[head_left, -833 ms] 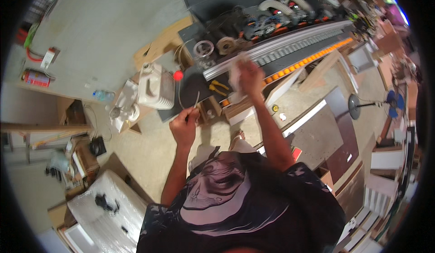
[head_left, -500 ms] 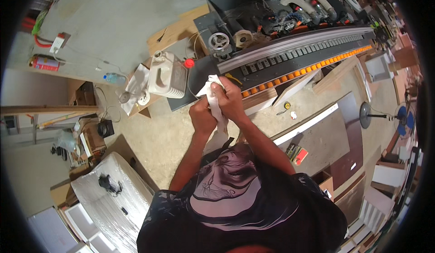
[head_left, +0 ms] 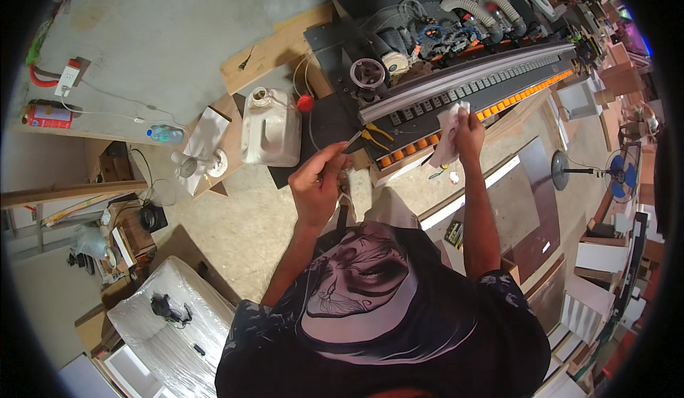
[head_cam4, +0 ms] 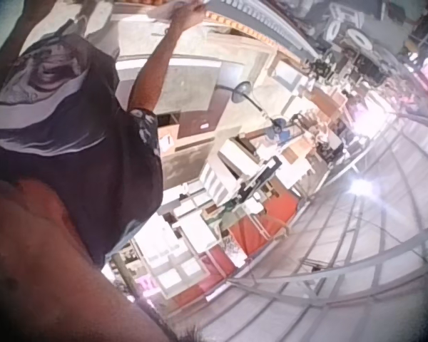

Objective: The person inserts a clear plastic tube into a red cap on a white plastic container, then secures the connection using a small metal clamp and pliers. The person also wipes the workbench surface with a cloth.

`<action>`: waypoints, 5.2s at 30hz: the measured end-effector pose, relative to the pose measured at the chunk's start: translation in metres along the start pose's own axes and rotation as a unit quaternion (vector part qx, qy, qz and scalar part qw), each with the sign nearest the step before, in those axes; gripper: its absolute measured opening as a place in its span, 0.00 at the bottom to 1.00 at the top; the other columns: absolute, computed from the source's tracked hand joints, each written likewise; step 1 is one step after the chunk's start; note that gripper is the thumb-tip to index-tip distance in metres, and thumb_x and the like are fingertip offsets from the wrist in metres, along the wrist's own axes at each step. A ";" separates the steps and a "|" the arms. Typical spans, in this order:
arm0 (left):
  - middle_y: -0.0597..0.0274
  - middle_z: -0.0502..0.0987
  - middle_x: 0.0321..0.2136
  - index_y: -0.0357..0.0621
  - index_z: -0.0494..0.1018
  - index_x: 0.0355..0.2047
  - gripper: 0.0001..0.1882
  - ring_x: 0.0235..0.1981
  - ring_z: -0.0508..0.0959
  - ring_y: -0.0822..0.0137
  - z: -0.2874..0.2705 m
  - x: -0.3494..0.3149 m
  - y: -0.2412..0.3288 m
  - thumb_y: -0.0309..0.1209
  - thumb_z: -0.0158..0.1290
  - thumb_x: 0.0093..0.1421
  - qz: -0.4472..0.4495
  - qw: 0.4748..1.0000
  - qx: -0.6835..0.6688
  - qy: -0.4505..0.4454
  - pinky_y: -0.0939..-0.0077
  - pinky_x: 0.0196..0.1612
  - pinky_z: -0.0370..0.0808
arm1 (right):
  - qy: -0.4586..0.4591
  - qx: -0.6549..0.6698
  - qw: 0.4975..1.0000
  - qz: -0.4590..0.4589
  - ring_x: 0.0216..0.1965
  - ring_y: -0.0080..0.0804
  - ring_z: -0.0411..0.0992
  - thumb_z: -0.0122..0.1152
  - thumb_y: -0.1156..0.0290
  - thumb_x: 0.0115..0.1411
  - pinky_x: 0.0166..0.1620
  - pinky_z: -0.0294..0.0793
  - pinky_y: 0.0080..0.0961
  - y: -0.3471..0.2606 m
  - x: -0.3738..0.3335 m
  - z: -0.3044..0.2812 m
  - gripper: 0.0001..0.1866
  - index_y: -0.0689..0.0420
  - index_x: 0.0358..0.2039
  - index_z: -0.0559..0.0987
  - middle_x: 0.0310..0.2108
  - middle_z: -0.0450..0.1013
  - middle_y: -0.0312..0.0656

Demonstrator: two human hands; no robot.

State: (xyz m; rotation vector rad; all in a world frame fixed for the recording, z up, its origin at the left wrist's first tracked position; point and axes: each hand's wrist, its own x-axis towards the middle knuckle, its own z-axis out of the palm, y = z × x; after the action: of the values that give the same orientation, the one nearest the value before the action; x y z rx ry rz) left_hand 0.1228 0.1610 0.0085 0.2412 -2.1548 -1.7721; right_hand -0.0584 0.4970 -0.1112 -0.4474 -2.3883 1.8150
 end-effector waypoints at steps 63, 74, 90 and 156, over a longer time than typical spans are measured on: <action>0.61 0.83 0.31 0.59 0.82 0.36 0.06 0.24 0.85 0.61 -0.034 0.085 0.078 0.41 0.63 0.64 0.219 0.968 -0.116 -0.044 0.81 0.23 0.75 | 0.128 -0.301 0.945 0.000 0.46 0.44 0.80 0.65 0.44 0.65 0.52 0.76 0.38 0.129 0.085 0.028 0.37 0.62 0.61 0.70 0.45 0.80 0.52; 0.56 0.85 0.31 0.49 0.84 0.32 0.05 0.28 0.86 0.61 -0.037 0.087 0.050 0.33 0.66 0.57 0.244 0.959 -0.139 -0.029 0.79 0.22 0.76 | 0.178 -0.240 0.949 -0.105 0.46 0.48 0.78 0.67 0.57 0.65 0.52 0.75 0.41 0.126 0.116 0.002 0.30 0.64 0.59 0.72 0.44 0.78 0.57; 0.47 0.79 0.34 0.43 0.70 0.45 0.16 0.24 0.81 0.61 -0.022 0.070 0.058 0.44 0.46 0.76 0.090 0.994 0.010 0.060 0.79 0.22 0.70 | 0.131 -0.172 0.969 -0.116 0.39 0.40 0.78 0.66 0.72 0.63 0.47 0.77 0.37 0.066 0.083 0.042 0.15 0.61 0.48 0.74 0.39 0.78 0.47; 0.52 0.79 0.39 0.36 0.72 0.50 0.19 0.28 0.78 0.69 0.013 0.059 0.056 0.43 0.45 0.77 0.057 0.982 0.005 0.178 0.85 0.25 0.67 | 0.000 -0.381 0.885 -0.268 0.55 0.56 0.71 0.63 0.78 0.56 0.57 0.72 0.45 0.099 0.050 -0.002 0.25 0.54 0.56 0.79 0.55 0.74 0.52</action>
State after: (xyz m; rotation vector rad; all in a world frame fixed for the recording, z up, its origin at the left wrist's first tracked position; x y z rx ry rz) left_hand 0.0684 0.1641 0.0696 0.3963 -1.8839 -1.5212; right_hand -0.0890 0.5381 -0.2097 0.1707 -2.7633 0.6173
